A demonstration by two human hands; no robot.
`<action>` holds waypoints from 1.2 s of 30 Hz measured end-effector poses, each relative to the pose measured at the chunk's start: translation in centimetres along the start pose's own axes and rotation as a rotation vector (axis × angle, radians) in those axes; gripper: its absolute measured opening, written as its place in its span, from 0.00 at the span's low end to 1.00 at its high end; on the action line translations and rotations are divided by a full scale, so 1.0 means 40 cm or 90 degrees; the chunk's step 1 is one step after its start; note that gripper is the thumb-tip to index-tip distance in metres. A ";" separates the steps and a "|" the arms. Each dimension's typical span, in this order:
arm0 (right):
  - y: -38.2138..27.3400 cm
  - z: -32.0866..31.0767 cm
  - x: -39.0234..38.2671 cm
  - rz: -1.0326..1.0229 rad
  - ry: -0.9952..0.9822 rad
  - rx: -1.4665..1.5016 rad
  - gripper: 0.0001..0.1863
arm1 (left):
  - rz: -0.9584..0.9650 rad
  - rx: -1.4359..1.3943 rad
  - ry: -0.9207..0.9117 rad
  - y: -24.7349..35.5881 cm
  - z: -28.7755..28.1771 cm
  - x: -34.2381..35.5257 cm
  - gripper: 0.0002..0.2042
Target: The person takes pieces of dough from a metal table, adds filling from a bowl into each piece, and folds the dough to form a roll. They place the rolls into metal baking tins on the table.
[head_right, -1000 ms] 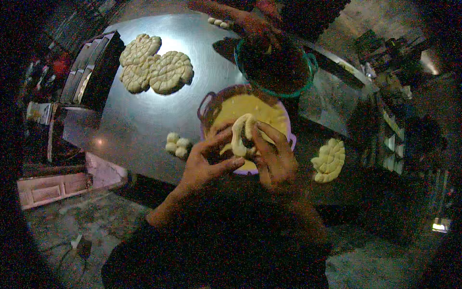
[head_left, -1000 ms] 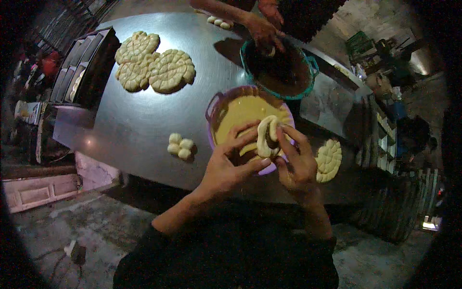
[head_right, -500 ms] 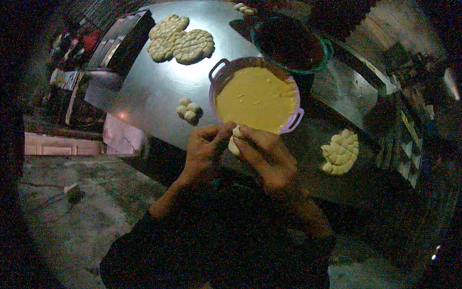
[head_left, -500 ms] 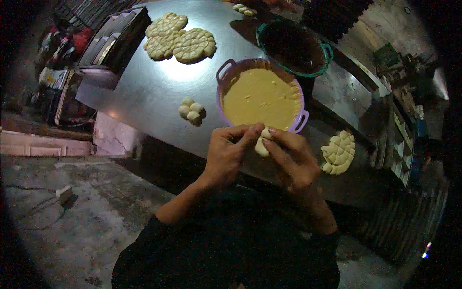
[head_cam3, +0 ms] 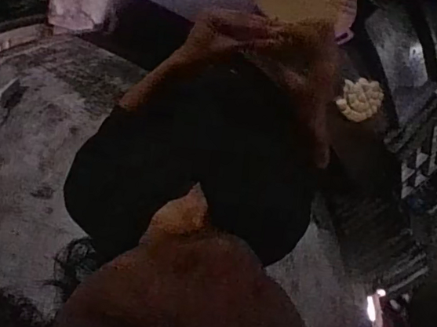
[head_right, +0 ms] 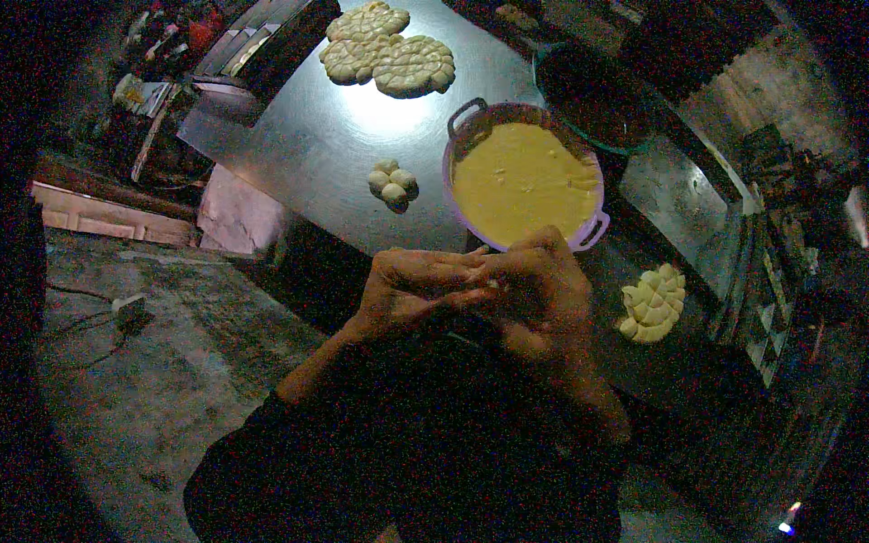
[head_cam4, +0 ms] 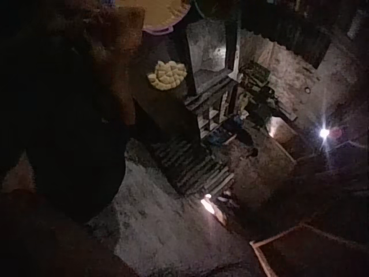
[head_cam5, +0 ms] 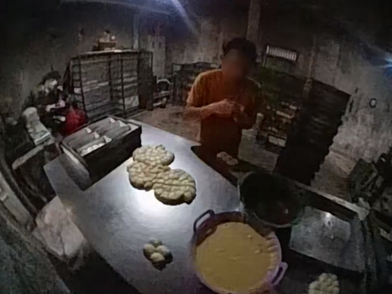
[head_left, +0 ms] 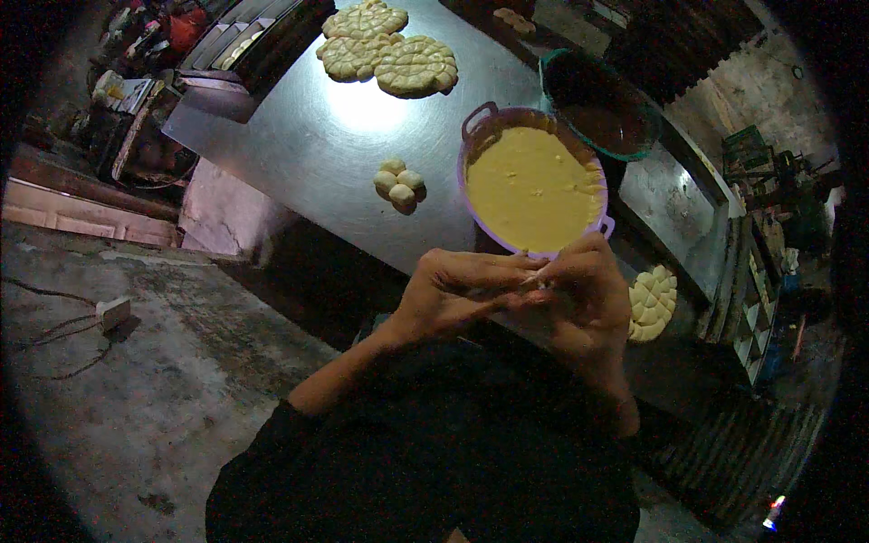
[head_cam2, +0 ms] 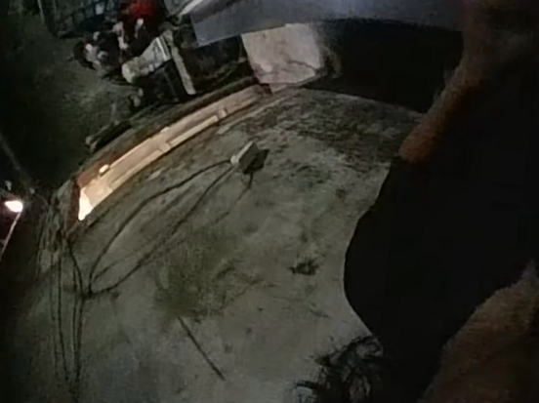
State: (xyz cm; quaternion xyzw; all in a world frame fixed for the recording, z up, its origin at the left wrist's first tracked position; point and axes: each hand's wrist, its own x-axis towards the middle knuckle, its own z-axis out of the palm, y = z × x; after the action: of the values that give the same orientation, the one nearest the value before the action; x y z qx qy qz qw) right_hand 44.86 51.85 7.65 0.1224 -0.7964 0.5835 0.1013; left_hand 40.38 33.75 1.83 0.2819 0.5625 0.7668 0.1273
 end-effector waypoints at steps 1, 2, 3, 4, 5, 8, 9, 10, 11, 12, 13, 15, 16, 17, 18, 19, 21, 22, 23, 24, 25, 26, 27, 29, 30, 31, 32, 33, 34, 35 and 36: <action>0.008 0.017 0.004 0.030 0.017 0.111 0.21 | -0.109 -0.064 0.023 0.012 -0.010 -0.004 0.15; 0.003 0.036 0.016 -0.009 -0.015 0.054 0.23 | -0.217 -0.127 0.046 0.018 -0.025 -0.006 0.15; -0.010 0.058 0.033 -0.047 -0.047 -0.005 0.25 | -0.237 -0.111 0.053 0.014 -0.047 -0.002 0.15; -0.017 0.077 0.049 -0.084 -0.079 -0.065 0.26 | -0.256 -0.094 0.059 0.007 -0.072 0.005 0.16; -0.008 0.091 0.058 -0.064 -0.099 -0.109 0.27 | -0.276 -0.077 0.065 -0.001 -0.097 0.010 0.16; 0.028 0.148 0.089 -0.045 -0.135 -0.253 0.31 | -0.353 -0.176 0.078 -0.020 -0.168 0.005 0.17; 0.031 0.169 0.108 -0.059 -0.128 -0.311 0.32 | -0.373 -0.215 0.058 -0.038 -0.199 -0.009 0.17; 0.038 0.192 0.128 -0.075 -0.121 -0.369 0.33 | -0.391 -0.254 0.037 -0.067 -0.238 -0.031 0.18; 0.050 0.217 0.141 -0.053 -0.134 -0.363 0.33 | -0.408 -0.293 0.017 -0.089 -0.271 -0.047 0.19; 0.069 0.243 0.146 -0.028 -0.143 -0.357 0.32 | -0.427 -0.244 0.036 -0.100 -0.295 -0.052 0.18; 0.093 0.270 0.148 -0.004 -0.151 -0.354 0.32 | -0.443 -0.197 0.053 -0.112 -0.315 -0.056 0.18; 0.145 0.358 0.157 0.101 -0.047 -0.223 0.28 | -0.348 -0.115 0.169 -0.156 -0.340 -0.068 0.15; 0.180 0.396 0.151 0.155 0.008 -0.158 0.26 | -0.330 -0.020 0.173 -0.174 -0.367 -0.070 0.14; 0.229 0.424 0.122 0.408 0.000 0.052 0.25 | -0.308 0.074 0.171 -0.191 -0.390 -0.068 0.12; 0.265 0.447 0.121 0.462 0.001 0.122 0.25 | -0.282 0.169 0.171 -0.202 -0.412 -0.063 0.12; 0.293 0.469 0.123 0.514 0.003 0.194 0.26 | -0.322 0.198 0.165 -0.207 -0.429 -0.055 0.12; 0.337 0.490 0.135 0.579 0.020 0.285 0.25 | -0.256 0.241 0.143 -0.240 -0.472 -0.042 0.09; 0.368 0.493 0.132 0.576 0.047 0.199 0.24 | -0.222 0.260 0.129 -0.261 -0.490 -0.037 0.09; 0.402 0.494 0.123 0.573 0.073 0.114 0.23 | -0.215 0.257 0.169 -0.285 -0.509 -0.030 0.08; 0.426 0.496 0.124 0.566 0.096 0.029 0.22 | -0.206 0.256 0.212 -0.316 -0.530 -0.018 0.09; 0.400 0.492 0.157 0.554 0.110 -0.095 0.16 | -0.198 0.257 0.255 -0.329 -0.555 0.001 0.10; 0.421 0.492 0.161 0.504 0.126 -0.187 0.15 | -0.178 0.317 0.210 -0.340 -0.593 0.016 0.11; 0.454 0.491 0.152 0.453 0.144 -0.279 0.14 | -0.156 0.376 0.161 -0.344 -0.639 0.038 0.13; 0.511 0.496 0.144 0.436 0.179 -0.284 0.10 | -0.104 0.444 0.087 -0.354 -0.690 0.093 0.14; 0.543 0.507 0.146 0.403 0.171 -0.290 0.09 | -0.073 0.454 0.068 -0.362 -0.705 0.122 0.13; 0.562 0.519 0.154 0.372 0.170 -0.296 0.08 | -0.041 0.463 0.042 -0.366 -0.714 0.151 0.13; 0.577 0.529 0.157 0.342 0.170 -0.303 0.07 | -0.042 0.474 -0.003 -0.374 -0.717 0.173 0.13; 0.572 0.535 0.170 0.398 0.185 -0.279 0.08 | -0.040 0.485 -0.049 -0.392 -0.716 0.192 0.13; 0.573 0.532 0.163 0.390 0.195 -0.274 0.09 | -0.033 0.489 -0.097 -0.410 -0.702 0.208 0.14; 0.578 0.528 0.150 0.381 0.208 -0.271 0.10 | -0.028 0.496 -0.149 -0.426 -0.700 0.214 0.14; 0.581 0.510 0.134 0.375 0.226 -0.274 0.11 | -0.018 0.498 -0.207 -0.450 -0.702 0.222 0.15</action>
State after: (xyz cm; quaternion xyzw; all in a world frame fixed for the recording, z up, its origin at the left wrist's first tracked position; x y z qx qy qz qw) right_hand 32.12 38.69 -17.84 -0.2378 -0.8714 0.4198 0.0887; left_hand 14.87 22.12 -18.27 0.4183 0.7876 0.4394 0.1081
